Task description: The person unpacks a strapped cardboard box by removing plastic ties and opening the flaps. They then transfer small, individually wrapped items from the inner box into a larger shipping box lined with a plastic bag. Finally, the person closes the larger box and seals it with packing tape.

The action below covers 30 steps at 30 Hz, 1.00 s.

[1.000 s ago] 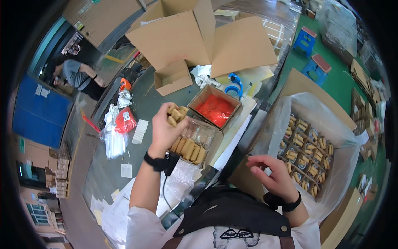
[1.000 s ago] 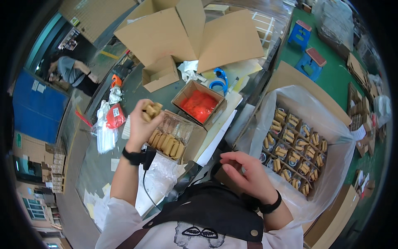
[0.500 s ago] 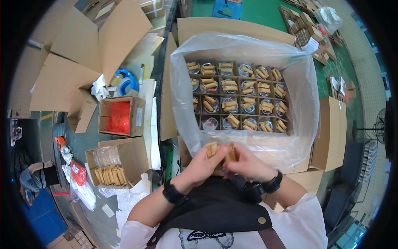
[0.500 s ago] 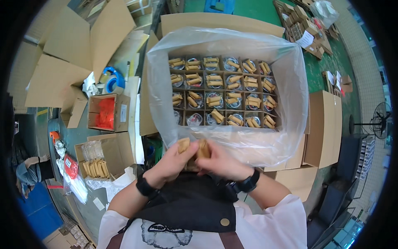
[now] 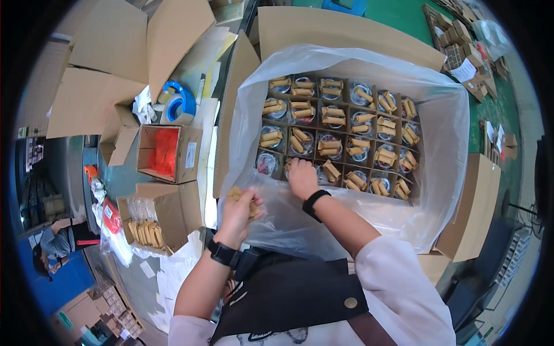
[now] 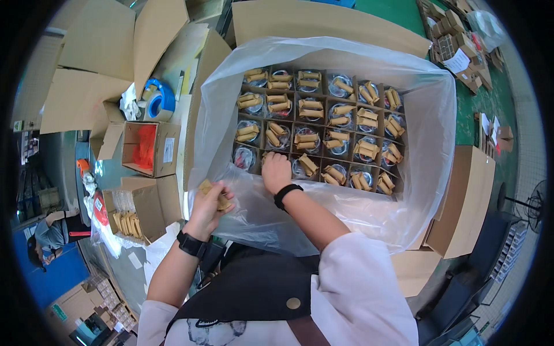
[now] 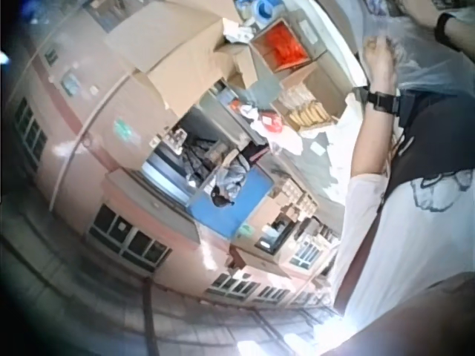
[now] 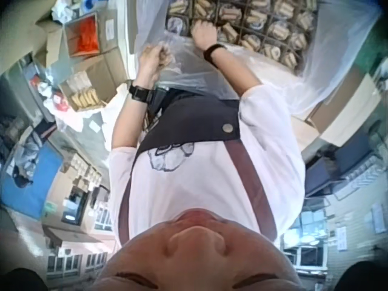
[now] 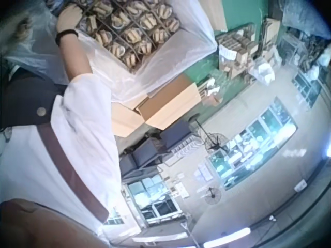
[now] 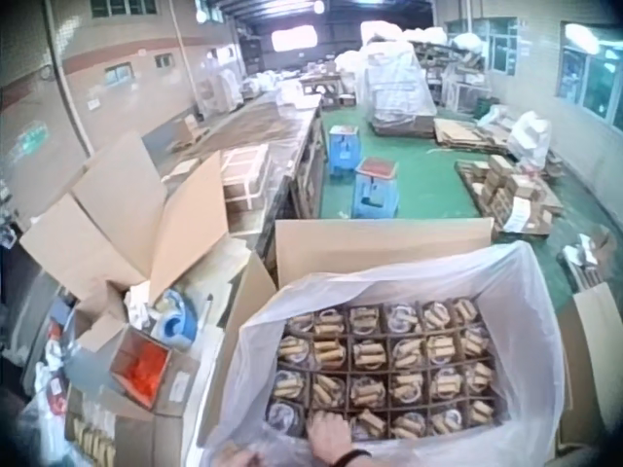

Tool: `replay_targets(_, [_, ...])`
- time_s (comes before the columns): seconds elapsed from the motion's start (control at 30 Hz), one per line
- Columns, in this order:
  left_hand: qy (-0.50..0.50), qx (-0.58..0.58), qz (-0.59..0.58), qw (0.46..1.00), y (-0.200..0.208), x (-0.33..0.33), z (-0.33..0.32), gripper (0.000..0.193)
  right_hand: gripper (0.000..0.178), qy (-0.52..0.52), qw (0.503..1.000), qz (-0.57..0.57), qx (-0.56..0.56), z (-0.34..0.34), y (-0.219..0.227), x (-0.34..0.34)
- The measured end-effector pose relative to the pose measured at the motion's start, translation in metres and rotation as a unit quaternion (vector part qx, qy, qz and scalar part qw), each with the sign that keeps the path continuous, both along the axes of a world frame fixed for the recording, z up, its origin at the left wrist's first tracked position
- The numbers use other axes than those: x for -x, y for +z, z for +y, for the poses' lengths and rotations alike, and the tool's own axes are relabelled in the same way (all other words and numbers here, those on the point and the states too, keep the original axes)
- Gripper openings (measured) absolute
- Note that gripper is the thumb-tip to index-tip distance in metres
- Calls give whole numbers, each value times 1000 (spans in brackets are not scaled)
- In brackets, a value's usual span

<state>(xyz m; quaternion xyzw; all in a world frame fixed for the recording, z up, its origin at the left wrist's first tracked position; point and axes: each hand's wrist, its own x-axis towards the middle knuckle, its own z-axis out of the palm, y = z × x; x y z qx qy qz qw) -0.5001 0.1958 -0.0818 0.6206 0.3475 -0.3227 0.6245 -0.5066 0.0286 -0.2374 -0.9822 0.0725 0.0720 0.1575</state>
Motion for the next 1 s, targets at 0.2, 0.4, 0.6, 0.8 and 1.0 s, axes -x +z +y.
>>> replay_targets(0.2, [92, 327, -31, 940, -29, 1, -43, 25, 40, 167, 873, 55, -454, -28, 129, 2])
replay_targets(0.4, [102, 215, 20, 971, 27, 15, -41, 33, 37, 212, 941, 170, -200, -11, 97, -36])
replay_targets(0.6, [-236, -239, -280, 899, 80, 57, 25, 58, 42, 243, 959, 9, 143, 60, -5, -45])
replay_targets(0.8, [-234, 16, -137, 962, 8, 56, 22, 59, 18, 117, 941, -5, -317, -16, 94, -8])
replay_targets(1.0, [152, 511, -142, 834, -59, -104, -44, 16, 47, -17, 709, 412, -572, -103, 179, 177])
